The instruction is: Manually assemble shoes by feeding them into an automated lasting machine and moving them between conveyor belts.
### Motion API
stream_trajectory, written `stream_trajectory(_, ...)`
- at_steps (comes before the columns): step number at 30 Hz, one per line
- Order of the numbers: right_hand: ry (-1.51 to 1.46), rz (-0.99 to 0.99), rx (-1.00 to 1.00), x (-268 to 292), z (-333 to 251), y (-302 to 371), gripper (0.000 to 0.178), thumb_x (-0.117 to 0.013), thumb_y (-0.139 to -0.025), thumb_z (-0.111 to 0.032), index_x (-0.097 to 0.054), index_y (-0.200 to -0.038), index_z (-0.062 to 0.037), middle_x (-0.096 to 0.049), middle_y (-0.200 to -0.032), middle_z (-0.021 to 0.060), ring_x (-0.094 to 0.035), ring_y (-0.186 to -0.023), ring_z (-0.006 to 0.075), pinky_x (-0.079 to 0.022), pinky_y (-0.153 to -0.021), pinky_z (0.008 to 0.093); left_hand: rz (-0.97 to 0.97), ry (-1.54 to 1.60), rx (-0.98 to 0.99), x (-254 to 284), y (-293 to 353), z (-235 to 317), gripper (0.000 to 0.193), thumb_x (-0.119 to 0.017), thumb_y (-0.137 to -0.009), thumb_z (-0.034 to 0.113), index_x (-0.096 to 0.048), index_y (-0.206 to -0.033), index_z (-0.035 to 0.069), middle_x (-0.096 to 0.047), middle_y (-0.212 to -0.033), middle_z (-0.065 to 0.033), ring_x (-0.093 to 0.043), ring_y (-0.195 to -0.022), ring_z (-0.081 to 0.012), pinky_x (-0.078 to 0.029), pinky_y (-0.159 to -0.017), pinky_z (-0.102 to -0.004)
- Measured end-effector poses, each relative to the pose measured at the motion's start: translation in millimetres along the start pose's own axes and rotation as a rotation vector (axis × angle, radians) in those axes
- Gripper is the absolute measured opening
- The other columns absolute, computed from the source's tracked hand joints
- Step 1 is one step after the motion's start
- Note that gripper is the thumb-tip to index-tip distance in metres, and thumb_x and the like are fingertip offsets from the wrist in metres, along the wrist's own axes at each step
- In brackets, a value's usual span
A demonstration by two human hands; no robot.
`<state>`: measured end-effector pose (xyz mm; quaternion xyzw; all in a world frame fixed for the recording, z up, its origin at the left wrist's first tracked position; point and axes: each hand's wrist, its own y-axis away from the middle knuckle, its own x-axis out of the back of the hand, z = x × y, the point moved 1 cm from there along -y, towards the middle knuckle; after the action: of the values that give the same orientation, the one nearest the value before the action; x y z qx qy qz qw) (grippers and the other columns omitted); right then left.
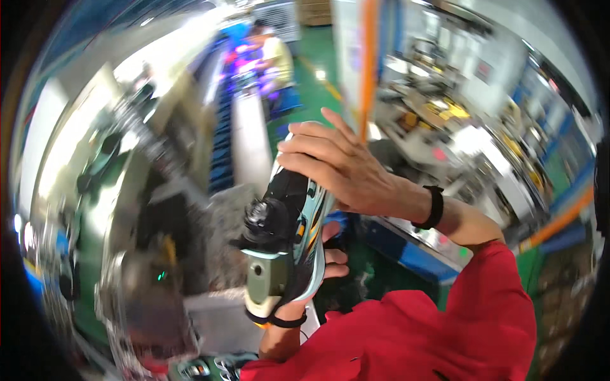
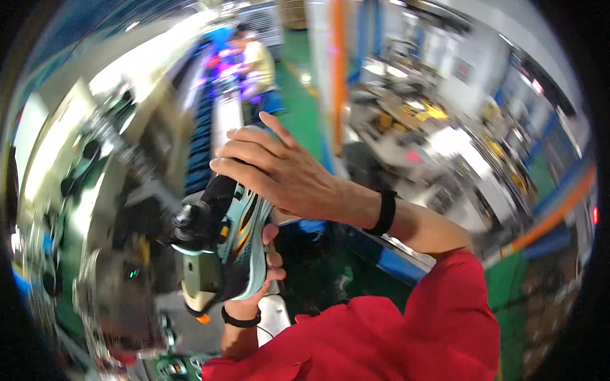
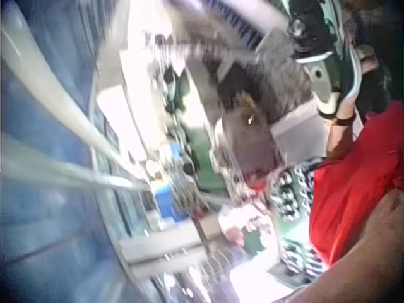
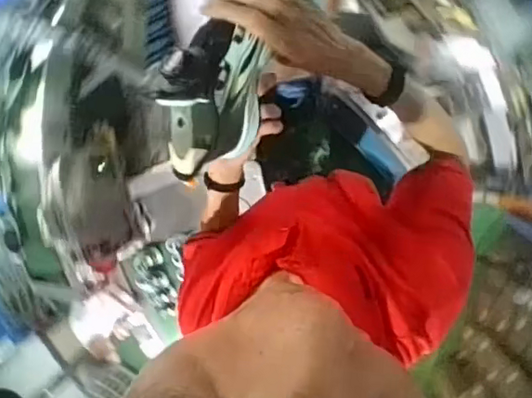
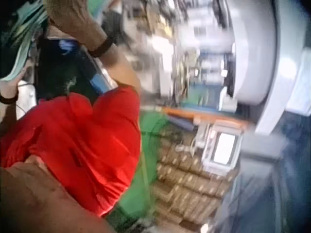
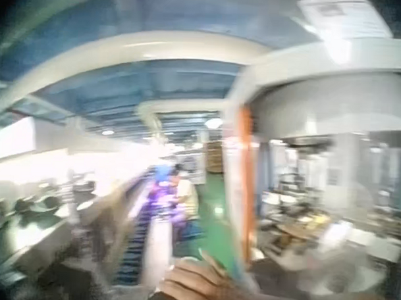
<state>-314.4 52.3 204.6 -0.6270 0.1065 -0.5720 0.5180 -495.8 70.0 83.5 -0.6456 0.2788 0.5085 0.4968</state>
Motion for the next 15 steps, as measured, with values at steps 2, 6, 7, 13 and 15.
stream_trajectory(2, 0.189, -0.163, -0.175, 46.9, 12.6, 53.6, 0.083, -0.075, -0.071, -0.025, -0.037, -0.143, -0.0102, -0.047, -0.133, 0.0138, -0.042, -0.129, 0.0352, -0.024, -0.113, 0.0532, 0.161, -0.242, -0.127, 9.7, -28.4, -45.7, 0.082, -0.047, -0.088, 0.059, -0.033, -0.144, 0.0, -0.043, -0.138, -0.0289, -0.058, -0.1, -0.0454, -0.049, -0.087, -0.0552)
stream_trajectory(6, -1.023, 0.025, -1.043, 120.0, 9.8, 174.8, 0.088, -0.081, -0.073, -0.025, -0.033, -0.145, -0.007, -0.043, -0.141, 0.0111, -0.047, -0.126, 0.0261, -0.043, -0.103, 0.0399, 0.355, -0.695, -0.194, 59.9, -90.2, -119.8, 0.057, -0.047, -0.095, 0.037, -0.041, -0.138, -0.001, -0.056, -0.125, -0.019, -0.059, -0.108, -0.0301, -0.047, -0.094, -0.041)
stream_trajectory(7, -1.066, 0.181, -1.051, 131.4, 9.5, 203.1, 0.087, -0.08, -0.077, -0.026, -0.031, -0.147, -0.0071, -0.044, -0.14, 0.0092, -0.048, -0.126, 0.0233, -0.046, -0.099, 0.0353, 0.349, -0.806, -0.203, 83.8, -110.5, -137.6, 0.052, -0.048, -0.095, 0.03, -0.041, -0.137, -0.001, -0.057, -0.124, -0.0169, -0.059, -0.11, -0.0277, -0.047, -0.095, -0.039)
stream_trajectory(13, -0.345, 0.657, -1.599, 198.2, 28.1, 358.3, 0.065, -0.078, -0.065, -0.012, -0.053, -0.124, -0.0026, -0.063, -0.105, 0.0088, -0.059, -0.094, 0.0133, -0.049, -0.084, 0.0278, 0.219, -1.508, 0.077, 133.8, -203.5, -296.3, 0.082, -0.068, -0.088, 0.028, -0.022, -0.149, -0.001, -0.05, -0.132, -0.0148, -0.053, -0.112, -0.0188, -0.044, -0.094, -0.0317)
stream_trajectory(15, -0.355, 0.835, -1.682, 225.9, 30.6, 409.4, 0.059, -0.078, -0.065, -0.01, -0.057, -0.12, -0.0019, -0.064, -0.102, 0.0068, -0.059, -0.09, 0.0127, -0.048, -0.083, 0.0266, 0.086, -1.484, 0.226, 135.9, -225.2, -335.3, 0.085, -0.067, -0.089, 0.03, -0.016, -0.151, 0.0, -0.047, -0.137, -0.0164, -0.052, -0.115, -0.0215, -0.045, -0.094, -0.0324)
